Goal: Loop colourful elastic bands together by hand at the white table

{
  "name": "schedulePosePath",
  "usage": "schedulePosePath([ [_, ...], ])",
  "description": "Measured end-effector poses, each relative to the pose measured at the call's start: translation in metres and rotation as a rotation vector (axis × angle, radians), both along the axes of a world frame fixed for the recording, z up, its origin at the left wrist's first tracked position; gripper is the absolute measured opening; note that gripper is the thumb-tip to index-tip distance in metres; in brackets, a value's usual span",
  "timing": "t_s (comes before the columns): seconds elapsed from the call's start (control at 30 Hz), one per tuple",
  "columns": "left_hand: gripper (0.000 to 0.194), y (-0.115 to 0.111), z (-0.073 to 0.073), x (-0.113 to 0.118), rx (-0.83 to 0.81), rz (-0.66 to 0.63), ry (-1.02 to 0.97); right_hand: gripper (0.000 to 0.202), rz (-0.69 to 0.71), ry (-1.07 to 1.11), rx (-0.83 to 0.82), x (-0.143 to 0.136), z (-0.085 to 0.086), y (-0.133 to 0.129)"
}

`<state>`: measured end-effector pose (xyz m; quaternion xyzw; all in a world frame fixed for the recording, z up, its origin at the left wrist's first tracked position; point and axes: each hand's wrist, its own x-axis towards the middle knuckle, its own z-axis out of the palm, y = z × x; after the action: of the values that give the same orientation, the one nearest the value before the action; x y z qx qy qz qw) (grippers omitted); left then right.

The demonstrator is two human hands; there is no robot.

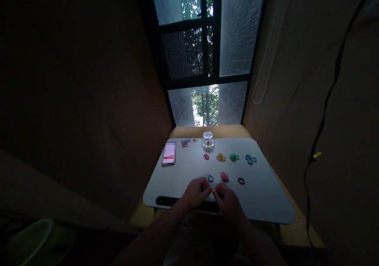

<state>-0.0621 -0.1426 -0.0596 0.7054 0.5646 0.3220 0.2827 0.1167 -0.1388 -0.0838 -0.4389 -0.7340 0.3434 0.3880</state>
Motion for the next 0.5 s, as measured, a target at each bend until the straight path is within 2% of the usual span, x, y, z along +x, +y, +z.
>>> schedulePosePath([
  [0.1,0.02,-0.0004,0.0028,-0.0008,-0.025,-0.037,-0.047,0.024,0.014,-0.013,-0.025,0.0001,0.0009,-0.0006],
  [0.3,0.014,0.0019,0.0023,-0.0015,-0.012,-0.107,0.092,0.025,0.004,-0.064,-0.029,0.0012,0.0013,-0.0006],
  [0.5,0.012,0.0041,-0.0021,-0.0018,-0.007,-0.069,0.102,0.023,-0.026,-0.068,-0.015,-0.0017,0.0013,0.0007],
])
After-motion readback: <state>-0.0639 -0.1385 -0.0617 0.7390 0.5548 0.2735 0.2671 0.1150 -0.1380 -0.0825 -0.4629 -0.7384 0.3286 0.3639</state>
